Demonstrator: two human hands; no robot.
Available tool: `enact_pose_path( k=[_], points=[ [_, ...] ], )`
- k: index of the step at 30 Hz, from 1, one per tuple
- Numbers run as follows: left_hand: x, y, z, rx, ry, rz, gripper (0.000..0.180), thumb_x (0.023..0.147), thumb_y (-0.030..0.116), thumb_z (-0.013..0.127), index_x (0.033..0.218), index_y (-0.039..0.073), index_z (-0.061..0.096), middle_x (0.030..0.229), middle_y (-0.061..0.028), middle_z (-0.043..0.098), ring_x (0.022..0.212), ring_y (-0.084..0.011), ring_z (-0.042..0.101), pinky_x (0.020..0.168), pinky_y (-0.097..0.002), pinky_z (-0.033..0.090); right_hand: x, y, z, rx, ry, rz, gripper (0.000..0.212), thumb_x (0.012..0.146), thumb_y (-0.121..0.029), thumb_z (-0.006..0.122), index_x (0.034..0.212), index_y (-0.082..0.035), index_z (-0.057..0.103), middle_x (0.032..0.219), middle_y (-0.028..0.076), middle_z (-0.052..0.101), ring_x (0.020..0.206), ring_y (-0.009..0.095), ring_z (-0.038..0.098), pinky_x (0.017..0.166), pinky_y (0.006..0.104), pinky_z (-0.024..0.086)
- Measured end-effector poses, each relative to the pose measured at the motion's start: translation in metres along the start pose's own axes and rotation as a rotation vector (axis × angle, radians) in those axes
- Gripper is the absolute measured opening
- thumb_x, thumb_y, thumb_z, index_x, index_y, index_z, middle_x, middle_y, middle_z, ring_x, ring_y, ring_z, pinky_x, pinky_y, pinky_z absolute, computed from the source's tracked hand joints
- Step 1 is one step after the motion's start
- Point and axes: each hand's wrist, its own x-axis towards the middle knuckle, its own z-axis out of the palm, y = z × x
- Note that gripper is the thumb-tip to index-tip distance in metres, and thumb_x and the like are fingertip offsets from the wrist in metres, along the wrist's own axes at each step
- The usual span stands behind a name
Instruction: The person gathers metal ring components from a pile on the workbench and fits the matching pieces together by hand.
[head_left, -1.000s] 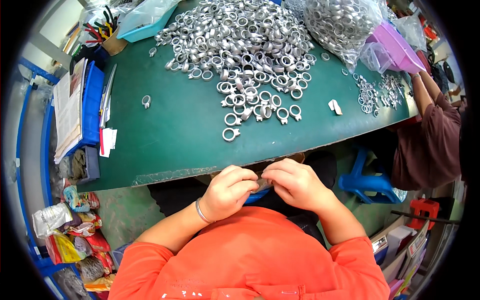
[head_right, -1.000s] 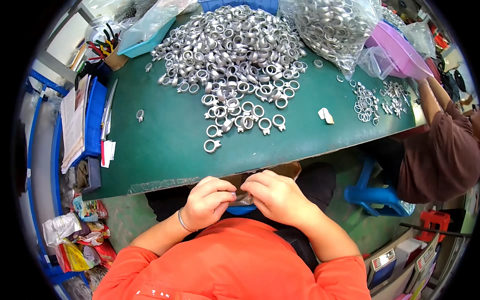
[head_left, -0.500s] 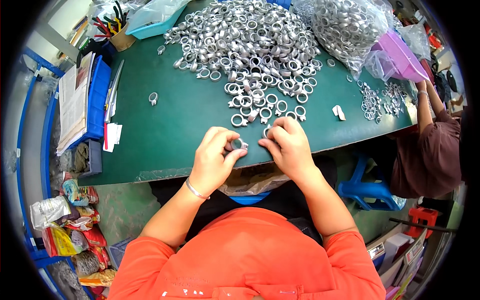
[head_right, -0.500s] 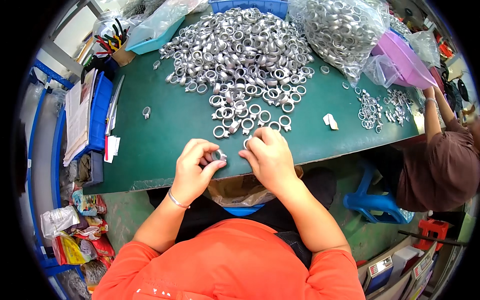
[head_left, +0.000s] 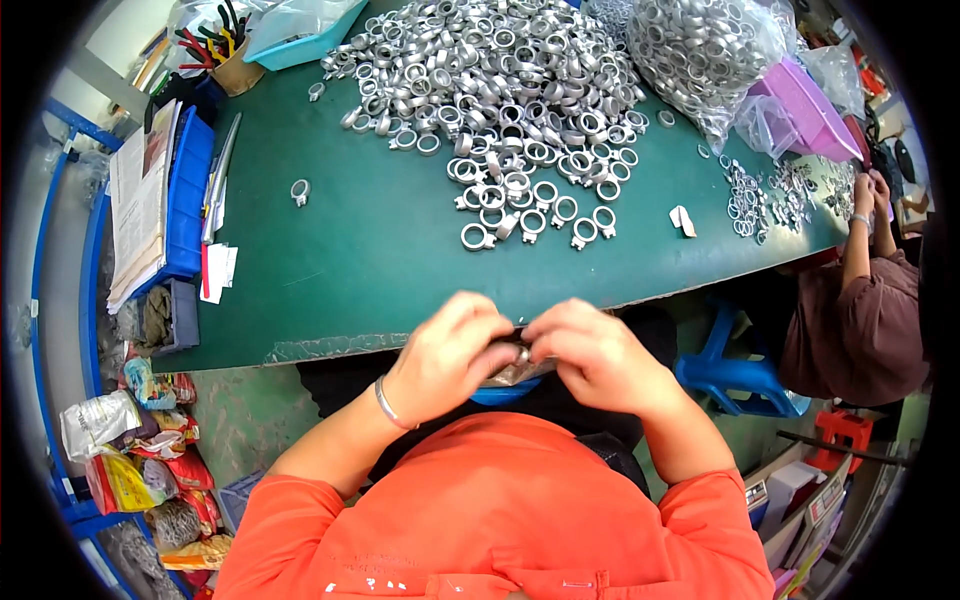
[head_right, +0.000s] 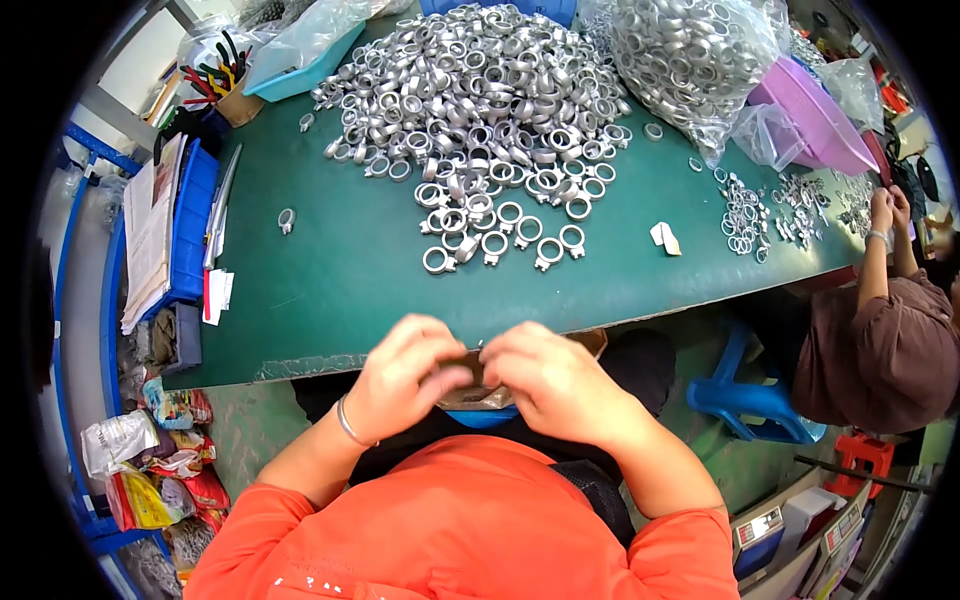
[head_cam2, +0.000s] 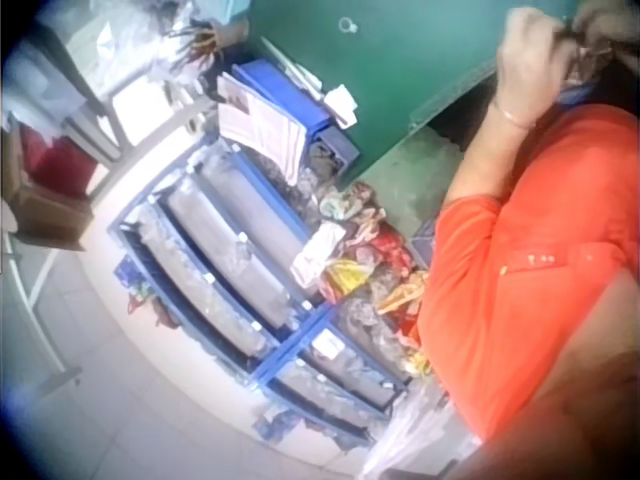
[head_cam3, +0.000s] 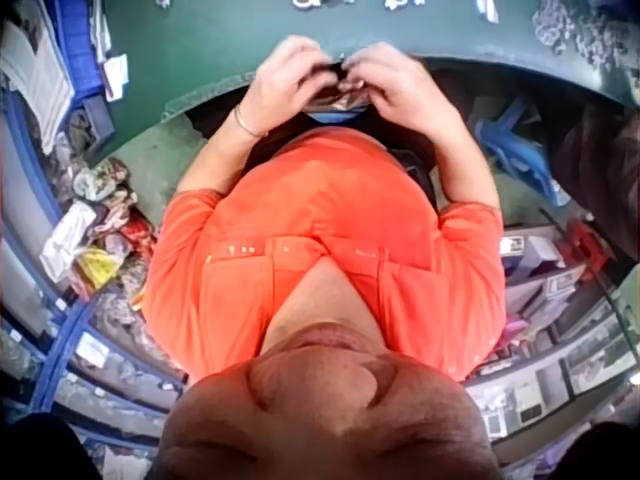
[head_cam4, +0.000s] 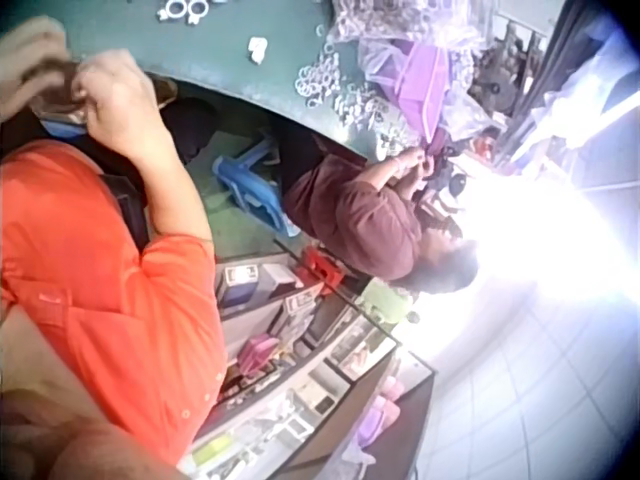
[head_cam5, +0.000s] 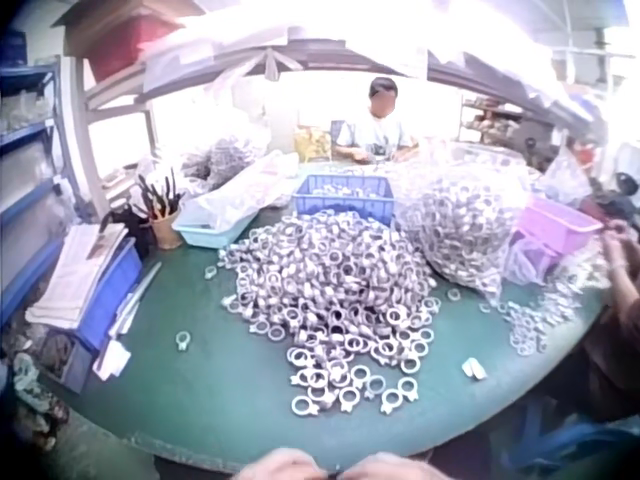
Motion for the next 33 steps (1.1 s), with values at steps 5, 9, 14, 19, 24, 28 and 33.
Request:
enact_pose_path(
  k=[5,9,14,19,24,28,33],
  points=[
    [0.046,-0.029,0.010,0.443,0.314,-0.038,0.022,0.077,0.000,0.075,0.095,0.000,0.062,0.101,-0.0137,0.057,0.075,-0.0295,0.058,0.062,-0.0348,0.051,0.064,0.031,0.015,-0.352,0.380,-0.070,0.024,0.079,0.004,0.060,0.100,-0.005,0.065,0.106,0.014,0.059,0.090,0.034,0.058,0.077,0.0412,0.049],
    [0.040,-0.035,0.003,0.237,0.163,-0.114,0.017,0.080,-0.002,0.071,0.095,-0.001,0.063,0.103,-0.0125,0.061,0.075,-0.0214,0.063,0.065,-0.0309,0.051,0.067,0.050,0.023,-0.318,0.481,-0.079,0.022,0.079,0.003,0.064,0.100,-0.003,0.064,0.097,0.012,0.062,0.087,0.033,0.059,0.075,0.0405,0.049],
    [0.020,-0.016,0.004,-0.907,0.154,-0.541,0.003,0.089,-0.001,0.065,0.091,-0.004,0.064,0.111,-0.0142,0.065,0.084,-0.0180,0.068,0.073,-0.0289,0.057,0.042,0.027,0.015,0.788,0.396,0.567,0.014,0.095,0.001,0.051,0.107,0.001,0.058,0.088,0.008,0.066,0.063,0.012,0.062,0.054,0.0244,0.050],
    [0.016,-0.006,-0.004,-1.257,0.076,-0.719,0.008,0.094,0.004,0.062,0.096,-0.004,0.061,0.114,-0.0195,0.064,0.087,-0.0199,0.068,0.075,-0.0309,0.058,0.028,0.013,0.004,1.047,0.291,0.516,0.016,0.097,0.002,0.047,0.111,0.001,0.055,0.090,0.008,0.066,0.067,0.011,0.063,0.056,0.0208,0.050],
    [0.003,0.002,-0.012,-1.003,-0.226,-0.507,0.018,0.084,-0.003,0.072,0.094,0.000,0.058,0.097,-0.0093,0.060,0.079,-0.0144,0.065,0.068,-0.0246,0.056,0.004,0.006,0.003,0.328,0.117,0.002,0.024,0.080,0.016,0.054,0.093,-0.001,0.064,0.087,0.010,0.064,0.073,0.020,0.063,0.065,0.0312,0.051],
    [-0.004,0.013,-0.011,-0.213,-0.320,-0.321,0.022,0.075,-0.002,0.079,0.088,0.002,0.061,0.086,-0.0029,0.057,0.065,-0.0082,0.058,0.056,-0.0226,0.049,-0.017,-0.001,0.008,0.078,-0.097,0.092,0.024,0.074,0.009,0.061,0.094,-0.003,0.064,0.089,0.010,0.061,0.080,0.027,0.063,0.069,0.0380,0.052],
    [0.002,0.012,-0.001,-0.113,-0.171,-0.195,0.016,0.077,0.000,0.077,0.084,0.001,0.063,0.079,-0.0055,0.058,0.061,-0.0114,0.058,0.055,-0.0239,0.049,-0.004,0.000,0.024,-0.226,0.102,-0.016,0.027,0.073,0.000,0.066,0.099,-0.005,0.066,0.094,0.008,0.060,0.078,0.027,0.061,0.065,0.0379,0.051]
  ],
)
